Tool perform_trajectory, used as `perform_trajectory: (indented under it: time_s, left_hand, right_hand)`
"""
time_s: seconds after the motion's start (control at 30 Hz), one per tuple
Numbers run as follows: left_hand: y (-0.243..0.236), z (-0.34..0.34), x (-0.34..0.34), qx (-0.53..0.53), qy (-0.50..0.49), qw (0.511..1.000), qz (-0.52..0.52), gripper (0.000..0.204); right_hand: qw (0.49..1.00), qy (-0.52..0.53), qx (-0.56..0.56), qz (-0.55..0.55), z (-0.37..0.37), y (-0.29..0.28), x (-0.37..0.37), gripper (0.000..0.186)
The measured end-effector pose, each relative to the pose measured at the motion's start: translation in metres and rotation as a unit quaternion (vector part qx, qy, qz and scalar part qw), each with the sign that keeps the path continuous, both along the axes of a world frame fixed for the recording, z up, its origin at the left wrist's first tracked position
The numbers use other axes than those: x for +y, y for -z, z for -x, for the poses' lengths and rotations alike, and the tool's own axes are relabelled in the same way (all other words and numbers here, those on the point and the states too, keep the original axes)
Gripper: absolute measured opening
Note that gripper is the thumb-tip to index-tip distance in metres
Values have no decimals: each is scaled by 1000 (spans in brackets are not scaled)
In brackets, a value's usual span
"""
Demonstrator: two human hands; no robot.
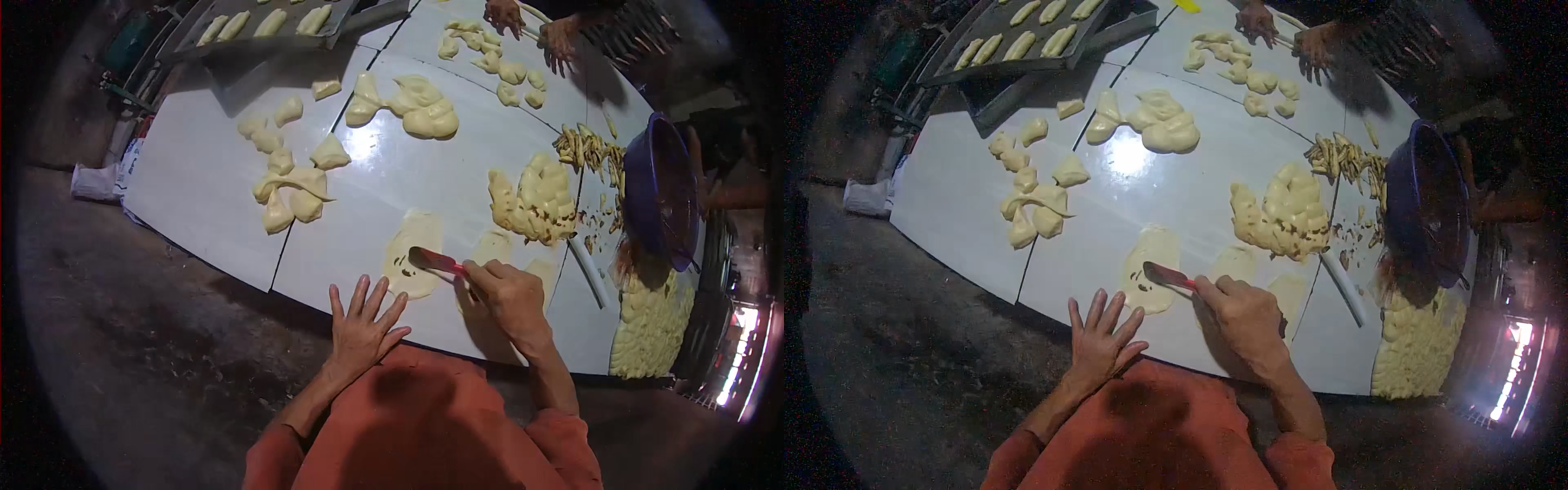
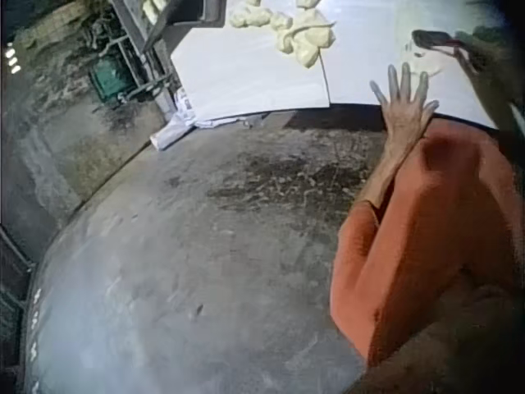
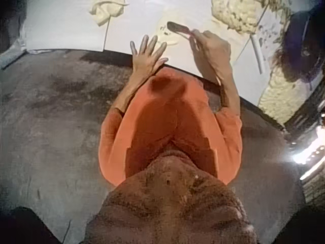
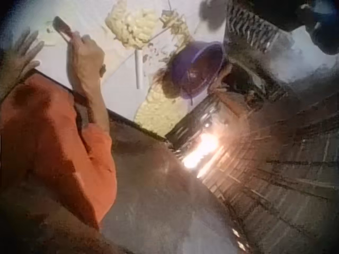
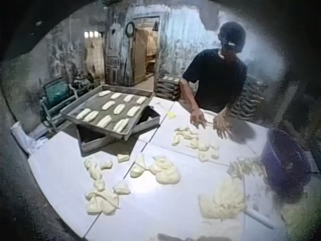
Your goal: The person flattens portions of dough with a roller, spreads chocolate paste onto each dough piece using a spatula, adds banana pieces on top, and rolls up the filled dough by hand.
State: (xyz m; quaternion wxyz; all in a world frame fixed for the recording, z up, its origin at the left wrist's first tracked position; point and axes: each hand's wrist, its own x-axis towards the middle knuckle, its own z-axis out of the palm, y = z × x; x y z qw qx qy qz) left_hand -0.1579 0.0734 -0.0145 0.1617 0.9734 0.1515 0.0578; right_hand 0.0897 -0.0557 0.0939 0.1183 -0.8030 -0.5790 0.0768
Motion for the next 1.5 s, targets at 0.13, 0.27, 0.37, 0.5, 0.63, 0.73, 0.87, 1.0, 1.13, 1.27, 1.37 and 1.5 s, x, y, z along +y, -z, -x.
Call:
perform_trajectory:
  time_s: [0.13,0.27,0.37,0.5,0.63,0.73,0.87,1.0,1.13,1.27,1.37,1.5]
  left_hand:
    - [4,-12,-2,-36,-9,999,23,75]
    - [-6,-43,-3,-58,10,997,43,82]
    - [-6,-53,0,5,-1,998,69,85]
    - [-4,-46,8,39,-27,998,27,89]
    - [0,-37,10,24,-7,1000,3,87]
    - [-3,-32,10,41,33,999,11,85]
    - [-7,-26,14,50,-22,998,33,87]
    - [-6,-17,15,57,-10,998,19,87]
    - [1,-11,19,40,17,999,9,81]
    - [-4,-22,20,21,47,998,32,73]
    - [-3,-23,20,-11,52,998,24,60]
    - [17,-8,28,-96,38,994,-38,44]
  right_hand:
    - [998,65,-11,-8,24,-3,-3,17]
    - [991,127,36,-8,43,5,-7,16]
    - [982,160,94,-21,45,6,-11,20]
    - [968,221,118,3,37,-3,-19,21]
    - [972,217,89,-34,36,8,-27,18]
    - [973,196,83,-89,40,8,-22,17]
    - [981,170,86,-34,39,18,-23,16]
    - [979,174,71,-80,40,21,-24,16]
    - [967,217,73,-113,41,21,-27,15]
    - [969,202,79,-115,38,29,-36,16]
    - [963,211,129,-106,42,39,-47,18]
    - [911,292,263,-125,15,33,-64,18]
